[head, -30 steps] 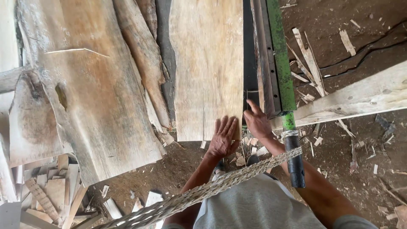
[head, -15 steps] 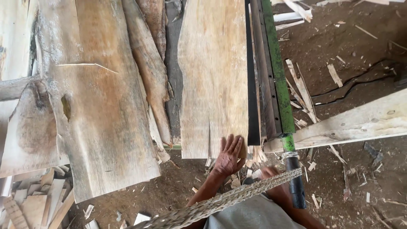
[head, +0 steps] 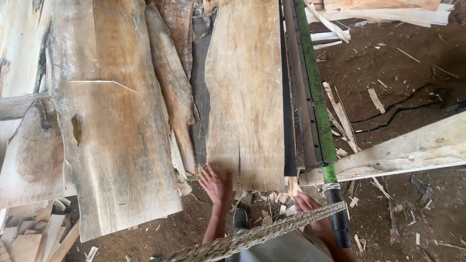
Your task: Cutting and trimming sheets of fibrous wood bark using a large manual guillotine cutter.
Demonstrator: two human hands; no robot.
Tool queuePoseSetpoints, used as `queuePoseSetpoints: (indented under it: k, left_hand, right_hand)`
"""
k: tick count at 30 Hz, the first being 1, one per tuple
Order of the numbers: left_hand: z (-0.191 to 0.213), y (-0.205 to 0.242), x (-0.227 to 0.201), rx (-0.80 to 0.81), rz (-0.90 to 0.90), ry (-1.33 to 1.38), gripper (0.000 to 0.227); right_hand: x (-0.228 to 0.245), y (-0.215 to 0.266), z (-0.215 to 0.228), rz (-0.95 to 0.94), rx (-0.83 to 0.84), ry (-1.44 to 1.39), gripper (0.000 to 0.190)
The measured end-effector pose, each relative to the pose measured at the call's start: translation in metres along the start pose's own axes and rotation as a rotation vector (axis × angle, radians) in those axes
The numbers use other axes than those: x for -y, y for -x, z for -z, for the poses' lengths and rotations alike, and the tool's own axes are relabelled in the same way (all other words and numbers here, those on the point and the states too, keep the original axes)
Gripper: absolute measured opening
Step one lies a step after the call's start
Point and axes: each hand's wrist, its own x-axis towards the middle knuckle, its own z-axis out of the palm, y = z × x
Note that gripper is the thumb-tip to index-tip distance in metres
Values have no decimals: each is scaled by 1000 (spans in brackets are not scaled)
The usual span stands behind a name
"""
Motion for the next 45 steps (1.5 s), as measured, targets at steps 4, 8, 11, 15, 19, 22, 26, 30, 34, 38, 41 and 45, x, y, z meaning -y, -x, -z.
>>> queuePoseSetpoints:
  k: [4,8,11,15,19,22,26,30,34,38,41,45]
  left_hand:
    - [4,-30,23,-102,-125,202,103]
    - [38,-59,27,345,213,500,61]
    - [53,-70,29,509,197,780,46]
    - [30,-94,18,774,212,1188,41]
    - [-10,-105,32,679,-17,968,40]
    - [30,-68,18,679,73,1123,47]
    - [51,-28,10,710,28,1245,57]
    - [55,-1,8,687,-109,1012,47]
    - [28,15,29,717,-191,1283,51]
    - [56,27,8,789,-696,1508,71]
    - [86,52,16,904,-677,1719,82]
    - [74,57,27,860,-207,1438,70]
  right_hand:
    - [-34,-71,-17,-1,-24,-200,63]
    - [-45,-101,-15,26,-82,64,61]
    - [-23,-100,-19,125,-165,88,57]
    - [-18,-117,-15,-57,-65,-223,38]
    - [-23,-115,-10,-69,-102,-293,34]
    - [-97,-134,18,153,79,-425,33]
    - [-194,-133,63,431,70,-1,38]
    - [21,13,48,108,131,-339,86]
    - [48,73,71,55,17,-171,101]
    - [61,88,63,-49,-9,-240,78]
    - [85,87,56,-131,-20,-281,58]
    - [129,101,59,-185,-33,-287,43]
